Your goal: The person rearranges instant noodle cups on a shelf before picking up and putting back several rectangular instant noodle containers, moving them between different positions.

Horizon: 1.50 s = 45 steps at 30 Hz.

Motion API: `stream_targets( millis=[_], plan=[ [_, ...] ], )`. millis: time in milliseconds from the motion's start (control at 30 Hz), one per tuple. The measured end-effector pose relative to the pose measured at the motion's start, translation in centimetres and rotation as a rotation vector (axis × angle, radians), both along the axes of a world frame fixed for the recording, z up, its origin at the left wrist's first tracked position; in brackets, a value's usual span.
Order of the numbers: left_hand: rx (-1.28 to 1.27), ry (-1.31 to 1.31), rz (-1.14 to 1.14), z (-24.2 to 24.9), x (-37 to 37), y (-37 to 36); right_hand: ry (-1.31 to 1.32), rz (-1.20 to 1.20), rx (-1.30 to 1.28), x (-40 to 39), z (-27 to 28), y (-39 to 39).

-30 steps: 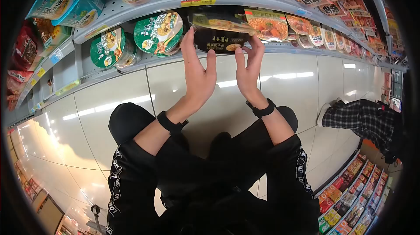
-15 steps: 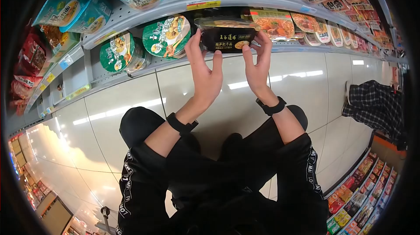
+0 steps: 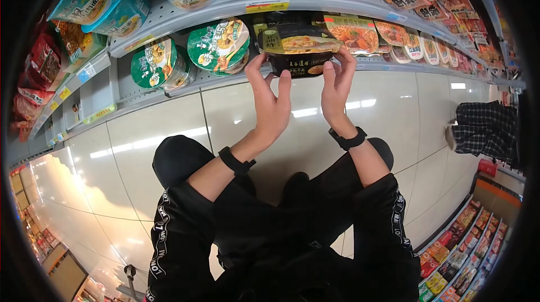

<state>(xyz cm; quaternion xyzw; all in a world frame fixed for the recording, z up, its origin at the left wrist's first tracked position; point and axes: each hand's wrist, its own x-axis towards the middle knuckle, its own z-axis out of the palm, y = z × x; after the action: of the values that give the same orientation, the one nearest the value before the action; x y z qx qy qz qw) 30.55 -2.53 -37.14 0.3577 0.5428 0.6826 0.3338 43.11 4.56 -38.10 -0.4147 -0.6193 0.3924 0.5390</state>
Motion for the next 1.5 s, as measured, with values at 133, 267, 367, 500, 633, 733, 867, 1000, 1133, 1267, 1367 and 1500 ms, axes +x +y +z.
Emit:
stream_targets(
  millis=[133,267,367,500,633,733,867,1000,1133,1267,1367,1500],
  plan=[
    [0.077,0.008,0.032,0.0,-0.5,1.0,0.025,0.077,-0.013,-0.7,0.4,-0.4],
    [0.117,0.008,0.036,0.4,-0.9,1.6,0.141,0.161,-0.120,-1.1,-0.5,0.2],
    [0.084,0.029,0.008,0.3,-1.3,1.6,0.165,0.169,-0.135,-1.1,-0.9,0.8],
    [0.008,0.093,-0.013,0.1,-1.6,1.8,0.192,0.162,-0.172,-1.1,-0.9,1.4],
    [-0.025,0.067,-0.012,-0.2,-1.2,1.7,0.231,0.167,-0.187,-1.8,-1.3,1.8],
    [0.015,-0.060,-0.012,-0.4,-1.1,1.5,0.215,0.137,-0.198,-2.5,-1.9,1.7],
    [-0.195,-0.079,-0.045,0.6,-1.4,0.8,0.194,0.088,-0.215,-2.9,-2.2,1.9],
    [-0.241,-0.121,-0.091,-0.1,-1.8,1.0,0.158,0.131,-0.229,-2.9,-2.5,2.4],
    [-0.217,-0.081,-0.058,-1.0,-1.7,1.3,0.128,0.176,-0.287,-2.8,-1.9,2.6],
    [-0.207,-0.118,-0.061,-1.3,-1.9,1.4,0.191,0.161,-0.334,-2.9,-1.5,2.7],
    [-0.225,-0.107,-0.076,-1.3,-2.1,1.6,0.175,0.165,-0.356,-2.7,-1.3,2.6],
    [-0.270,-0.103,-0.090,-1.8,-2.4,1.6,0.163,0.170,-0.375,-2.4,-1.5,2.7]
  ],
)
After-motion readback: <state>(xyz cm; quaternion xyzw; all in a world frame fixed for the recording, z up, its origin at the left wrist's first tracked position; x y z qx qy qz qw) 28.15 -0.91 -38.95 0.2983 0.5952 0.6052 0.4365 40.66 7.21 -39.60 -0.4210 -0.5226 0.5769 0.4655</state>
